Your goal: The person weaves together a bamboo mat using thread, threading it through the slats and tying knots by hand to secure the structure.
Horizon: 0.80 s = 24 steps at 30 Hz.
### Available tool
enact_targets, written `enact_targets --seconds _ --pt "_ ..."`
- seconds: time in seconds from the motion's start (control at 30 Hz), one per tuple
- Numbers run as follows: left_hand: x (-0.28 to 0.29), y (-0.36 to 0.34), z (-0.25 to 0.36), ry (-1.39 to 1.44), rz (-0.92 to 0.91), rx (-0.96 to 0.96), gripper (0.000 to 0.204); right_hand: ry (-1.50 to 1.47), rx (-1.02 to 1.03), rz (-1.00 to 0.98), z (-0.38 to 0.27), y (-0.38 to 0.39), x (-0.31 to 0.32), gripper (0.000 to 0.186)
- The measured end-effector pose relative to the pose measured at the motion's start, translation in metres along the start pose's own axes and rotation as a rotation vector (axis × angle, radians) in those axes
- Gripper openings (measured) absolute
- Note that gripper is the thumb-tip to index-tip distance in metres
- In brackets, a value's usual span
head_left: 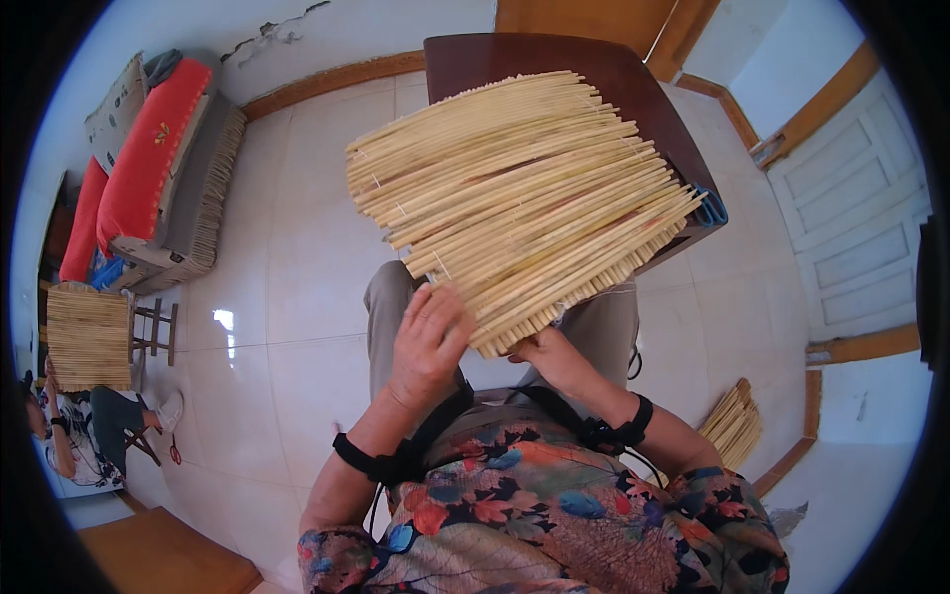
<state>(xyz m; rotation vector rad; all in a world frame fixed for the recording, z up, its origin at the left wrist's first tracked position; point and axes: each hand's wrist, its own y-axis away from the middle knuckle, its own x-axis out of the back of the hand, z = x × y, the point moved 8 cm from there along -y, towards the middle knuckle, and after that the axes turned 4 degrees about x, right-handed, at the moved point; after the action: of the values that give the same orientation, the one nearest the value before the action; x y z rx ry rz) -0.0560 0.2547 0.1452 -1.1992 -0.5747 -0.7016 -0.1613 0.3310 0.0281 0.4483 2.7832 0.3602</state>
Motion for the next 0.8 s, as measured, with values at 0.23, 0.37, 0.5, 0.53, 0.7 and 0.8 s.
enact_targets --seconds 0.23,0.37,0.5,0.53,0.7,0.8 --pt "-0.006 0.036 -0.031 -0.024 0.029 0.427 0.033 0.956 0.311 -0.116 -0.022 0.029 -0.008 0.03" --pt "-0.012 0.068 -0.054 0.281 -0.003 0.803 0.023 1.005 0.345 -0.172 -0.031 0.039 -0.009 0.021" --pt "-0.05 0.092 -0.065 0.975 -0.164 1.182 0.025 1.251 0.646 -0.131 -0.081 0.043 -0.014 0.011" --pt "-0.058 0.092 -0.062 1.14 -0.119 1.247 0.029 1.252 0.648 -0.144 -0.09 0.037 -0.018 0.011" --pt "-0.077 0.081 -0.054 1.46 -0.027 1.36 0.034 1.335 0.884 -0.103 -0.119 0.012 -0.041 0.01" --pt "-0.092 0.081 -0.05 1.669 0.025 1.379 0.032 1.257 0.896 -0.168 -0.102 -0.011 -0.052 0.01"
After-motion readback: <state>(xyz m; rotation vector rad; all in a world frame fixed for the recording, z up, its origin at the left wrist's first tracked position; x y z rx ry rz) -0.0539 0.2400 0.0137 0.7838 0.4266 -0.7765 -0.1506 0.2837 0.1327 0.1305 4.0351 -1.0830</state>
